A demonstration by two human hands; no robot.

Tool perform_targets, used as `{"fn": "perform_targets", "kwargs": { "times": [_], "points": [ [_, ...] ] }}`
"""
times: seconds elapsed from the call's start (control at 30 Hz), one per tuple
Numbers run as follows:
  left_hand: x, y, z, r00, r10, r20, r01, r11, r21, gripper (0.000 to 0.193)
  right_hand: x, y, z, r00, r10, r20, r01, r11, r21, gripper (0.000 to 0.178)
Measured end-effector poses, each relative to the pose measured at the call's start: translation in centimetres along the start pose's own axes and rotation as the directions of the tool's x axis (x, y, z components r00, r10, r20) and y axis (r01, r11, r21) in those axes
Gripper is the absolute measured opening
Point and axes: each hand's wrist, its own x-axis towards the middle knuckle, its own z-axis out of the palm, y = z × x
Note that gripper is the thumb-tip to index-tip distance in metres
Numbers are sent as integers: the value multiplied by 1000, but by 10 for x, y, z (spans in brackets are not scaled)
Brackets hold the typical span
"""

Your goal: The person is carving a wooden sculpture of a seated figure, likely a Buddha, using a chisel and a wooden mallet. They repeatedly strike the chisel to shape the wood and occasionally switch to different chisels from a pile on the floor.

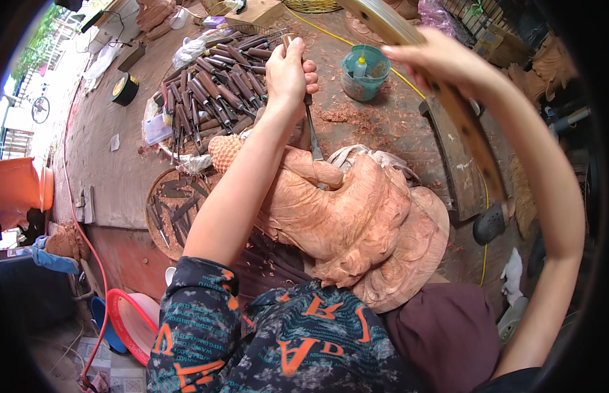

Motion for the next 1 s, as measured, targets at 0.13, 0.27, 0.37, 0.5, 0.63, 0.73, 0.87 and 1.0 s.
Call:
{"fn": "perform_targets", "kwargs": {
  "times": [0.13, 0.27, 0.37, 0.5, 0.63, 0.73, 0.87, 1.0],
  "points": [
    [-4, 0, 4, 1000, 1, -18, -1, 1000, -1, 22, 40, -57, -31, 946, 134, 296, 22, 883, -470, 27],
    [-7, 1, 0, 999, 8, -35, -8, 1000, 9, 22, 53, -59, -27, 978, -37, 203, 135, 857, -497, 21],
    [-10, 4, -2, 998, 23, -60, -21, 999, 34, 22, 75, -56, -19, 987, -36, 157, 129, 759, -638, 17],
    [-8, 0, 13, 1000, 3, 4, -3, 1000, 15, 22, 70, -45, -34, 984, 3, 179, 98, 830, -549, 14],
    [-16, 6, -3, 998, 40, -58, -37, 998, 46, 22, 57, -64, -14, 974, 1, 225, 123, 835, -537, 6],
    [-18, 6, 7, 998, 69, -2, -68, 997, 26, 22, 54, -60, -29, 956, 15, 292, 146, 842, -519, 5],
    [-20, 8, 8, 995, 103, 14, -103, 994, 24, 22, 58, -43, -29, 988, -27, 154, 69, 960, -270, 12],
    [-24, 11, 7, 989, 143, 38, -144, 989, 17, 22, 38, -55, -32, 970, -178, 165, 238, 830, -505, 20]
  ]
}}
